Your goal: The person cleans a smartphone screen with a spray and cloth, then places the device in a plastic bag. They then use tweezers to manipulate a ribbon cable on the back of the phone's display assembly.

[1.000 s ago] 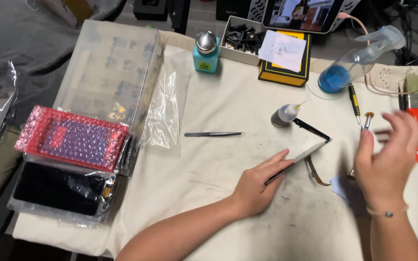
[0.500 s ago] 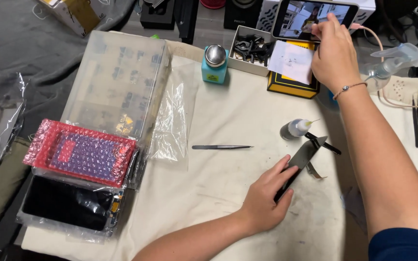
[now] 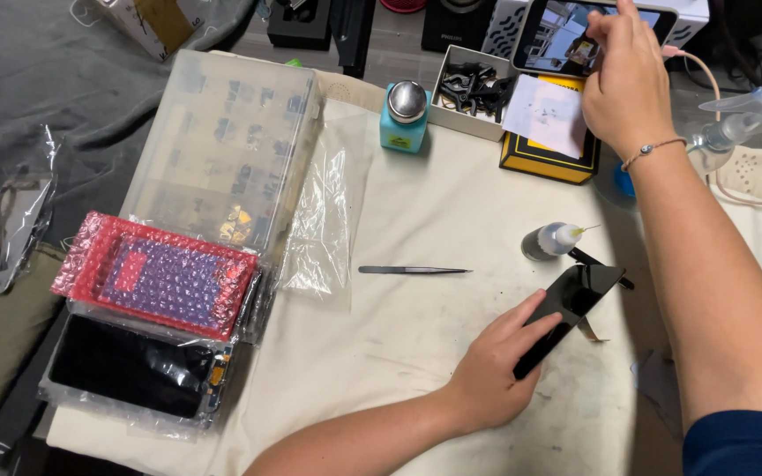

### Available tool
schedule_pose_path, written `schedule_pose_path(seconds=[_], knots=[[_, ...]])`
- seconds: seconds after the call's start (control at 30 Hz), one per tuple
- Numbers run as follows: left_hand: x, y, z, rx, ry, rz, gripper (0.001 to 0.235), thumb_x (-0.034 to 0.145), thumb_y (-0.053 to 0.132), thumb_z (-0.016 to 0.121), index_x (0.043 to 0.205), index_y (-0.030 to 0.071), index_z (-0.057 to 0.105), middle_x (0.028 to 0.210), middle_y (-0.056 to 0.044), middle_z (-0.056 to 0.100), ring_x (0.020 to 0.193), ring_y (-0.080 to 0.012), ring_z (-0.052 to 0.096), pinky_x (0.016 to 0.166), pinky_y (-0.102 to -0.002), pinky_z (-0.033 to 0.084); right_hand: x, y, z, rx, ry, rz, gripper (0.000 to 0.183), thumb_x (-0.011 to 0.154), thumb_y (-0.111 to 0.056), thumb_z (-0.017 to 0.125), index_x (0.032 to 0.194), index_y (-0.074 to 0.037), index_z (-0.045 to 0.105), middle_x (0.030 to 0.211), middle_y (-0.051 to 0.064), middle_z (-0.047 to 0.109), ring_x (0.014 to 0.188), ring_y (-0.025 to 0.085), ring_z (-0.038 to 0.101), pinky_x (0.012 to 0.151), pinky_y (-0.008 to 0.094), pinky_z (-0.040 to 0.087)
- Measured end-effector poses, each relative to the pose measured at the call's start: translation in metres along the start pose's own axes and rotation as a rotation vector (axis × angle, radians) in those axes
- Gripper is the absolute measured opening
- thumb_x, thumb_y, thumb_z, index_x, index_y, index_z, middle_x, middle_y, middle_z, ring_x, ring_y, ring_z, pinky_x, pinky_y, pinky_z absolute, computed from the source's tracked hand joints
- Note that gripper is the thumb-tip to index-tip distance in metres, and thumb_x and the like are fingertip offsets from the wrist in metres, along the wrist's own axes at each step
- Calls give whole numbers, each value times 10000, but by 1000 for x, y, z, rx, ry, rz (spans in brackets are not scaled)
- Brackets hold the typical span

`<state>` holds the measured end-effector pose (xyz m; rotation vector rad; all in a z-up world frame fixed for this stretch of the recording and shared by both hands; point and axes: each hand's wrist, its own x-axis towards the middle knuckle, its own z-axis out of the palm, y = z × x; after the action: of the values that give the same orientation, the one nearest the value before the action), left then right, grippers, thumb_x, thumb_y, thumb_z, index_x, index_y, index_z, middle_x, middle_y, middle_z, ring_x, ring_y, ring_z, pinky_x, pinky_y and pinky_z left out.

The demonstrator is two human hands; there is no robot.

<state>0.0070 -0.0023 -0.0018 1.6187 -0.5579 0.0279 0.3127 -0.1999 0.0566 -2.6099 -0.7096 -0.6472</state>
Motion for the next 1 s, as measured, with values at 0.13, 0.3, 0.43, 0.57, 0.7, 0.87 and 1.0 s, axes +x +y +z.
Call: schedule_pose_path(seconds=[0.13, 0.3, 0.43, 0.57, 0.7, 0.87, 1.0], knots=[[0, 0, 1, 3, -2, -8, 525, 928, -59, 498, 1447, 16, 479, 1606, -291, 394, 1468, -438, 458, 1198, -504, 419, 8, 0, 1, -37, -1, -26, 449, 786, 201, 454, 1215, 72, 486, 1483, 317, 501, 1182, 514, 497, 966, 597, 403], [-1, -2, 4, 35, 6, 19, 515, 934, -20, 530, 1445, 21, 481, 1604, -287, 402, 1451, -434, 482, 1189, -511, 431, -1, 11, 10, -6, -55, 15, 439, 835, 194, 422, 1256, 94, 498, 1478, 295, 585, 1495, 460, 335, 1196, 634, 233], [-3, -4, 3, 30, 5, 27, 515, 951, 5, 551, 1459, 31, 471, 1610, -281, 400, 1451, -430, 486, 1193, -506, 428, -11, -8, -10, 102, -43, 66, 491, 825, 171, 360, 1278, 96, 533, 1416, 349, 573, 1468, 462, 337, 1113, 592, 349], [-5, -8, 1, 7, -79, -11, 577, 943, -66, 469, 1506, 55, 433, 1635, -230, 380, 1521, -405, 399, 1269, -492, 344, -41, -62, -57, 478, 193, 73, 429, 847, 195, 303, 1237, 69, 427, 1306, 337, 628, 1458, 472, 487, 1249, 535, 354], [-12, -20, 7, 52, -178, 5, 604, 989, -46, 393, 1576, 88, 362, 1630, -148, 416, 1563, -378, 356, 1318, -534, 231, -117, -112, -91, 601, 426, 157, 318, 1064, 199, 427, 1335, 54, 345, 1343, 265, 430, 1390, 424, 515, 1227, 473, 425], [-21, -26, 13, 223, -175, 223, 925, 696, -123, 392, 1598, 77, 354, 1663, -138, 394, 1587, -398, 362, 1290, -637, 265, -213, -161, -88, 764, 406, 547, 382, 1085, -84, 446, 1428, -21, 288, 1512, 286, 370, 1450, 385, 421, 1213, 440, 367], [-21, -10, 28, 492, 138, 498, 513, 1089, 70, 245, 1534, 111, 498, 1556, -93, 532, 1461, -295, 506, 1223, -550, 333, -267, -176, -61, 1152, 345, 767, 569, 1076, -203, 432, 1601, -47, 277, 1396, 177, 580, 1245, 253, 608, 965, 370, 526]])
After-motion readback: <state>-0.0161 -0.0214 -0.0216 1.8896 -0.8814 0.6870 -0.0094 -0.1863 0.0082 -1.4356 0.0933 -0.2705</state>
